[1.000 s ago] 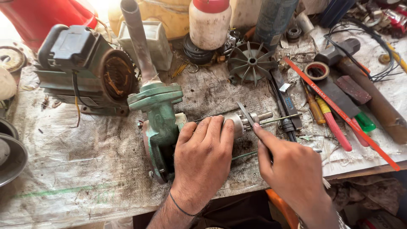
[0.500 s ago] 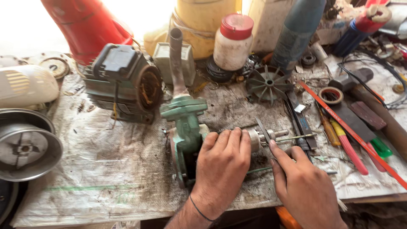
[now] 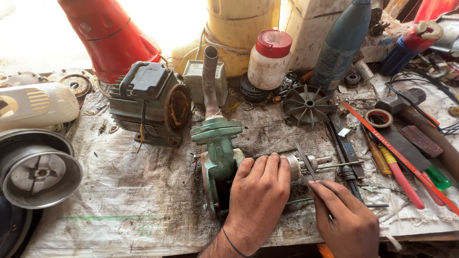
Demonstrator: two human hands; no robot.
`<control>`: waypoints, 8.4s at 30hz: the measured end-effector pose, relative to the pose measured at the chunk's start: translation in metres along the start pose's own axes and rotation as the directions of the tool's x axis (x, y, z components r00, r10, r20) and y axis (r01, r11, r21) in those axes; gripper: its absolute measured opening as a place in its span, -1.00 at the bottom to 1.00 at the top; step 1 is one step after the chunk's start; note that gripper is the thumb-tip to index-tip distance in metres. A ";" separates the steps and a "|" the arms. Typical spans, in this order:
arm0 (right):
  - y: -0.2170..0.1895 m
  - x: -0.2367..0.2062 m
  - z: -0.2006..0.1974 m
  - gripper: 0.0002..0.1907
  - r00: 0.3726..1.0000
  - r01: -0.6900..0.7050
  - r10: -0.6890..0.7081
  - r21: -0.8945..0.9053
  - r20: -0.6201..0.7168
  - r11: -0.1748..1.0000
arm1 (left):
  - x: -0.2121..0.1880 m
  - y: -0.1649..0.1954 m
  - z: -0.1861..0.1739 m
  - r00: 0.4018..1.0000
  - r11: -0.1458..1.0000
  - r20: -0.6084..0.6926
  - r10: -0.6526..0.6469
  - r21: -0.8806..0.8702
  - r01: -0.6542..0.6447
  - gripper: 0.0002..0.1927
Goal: The person holds a small cylindrical metal component clamped in a bench vise and files its surface with a flat file, steadying the part with the other hand. They rotate the part and continue filing around it, then reposition the file and keep working on the component at the workbench.
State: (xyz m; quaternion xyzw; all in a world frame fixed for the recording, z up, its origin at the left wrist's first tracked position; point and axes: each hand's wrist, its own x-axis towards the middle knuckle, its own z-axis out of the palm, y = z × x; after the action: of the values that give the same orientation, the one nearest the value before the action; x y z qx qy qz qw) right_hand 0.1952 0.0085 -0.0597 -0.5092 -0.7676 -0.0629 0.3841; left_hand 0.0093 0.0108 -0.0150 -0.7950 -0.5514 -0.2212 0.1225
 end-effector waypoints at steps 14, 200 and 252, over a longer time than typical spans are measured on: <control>0.003 -0.007 0.005 -0.75 0.998 0.029 -0.026 0.065 -0.053 0.997 | 0.000 0.000 0.004 1.000 0.999 0.005 0.004 0.038 -0.004 -0.65; -0.036 0.007 -0.016 -0.68 0.962 0.126 -0.091 -0.126 0.256 0.984 | -0.003 -0.005 -0.002 0.996 1.000 -0.093 -0.009 0.021 0.011 -0.71; -0.034 0.001 -0.025 -0.76 0.968 0.088 -0.057 -0.120 0.243 0.989 | -0.002 -0.001 -0.007 0.997 0.998 -0.069 -0.021 0.061 0.025 -0.64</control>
State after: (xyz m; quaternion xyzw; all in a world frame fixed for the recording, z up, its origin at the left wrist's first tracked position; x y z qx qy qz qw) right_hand 0.1801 -0.0186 -0.0319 -0.5086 -0.8206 -0.0650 0.2522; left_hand 0.0065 0.0060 -0.0100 -0.7764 -0.5626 -0.2323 0.1632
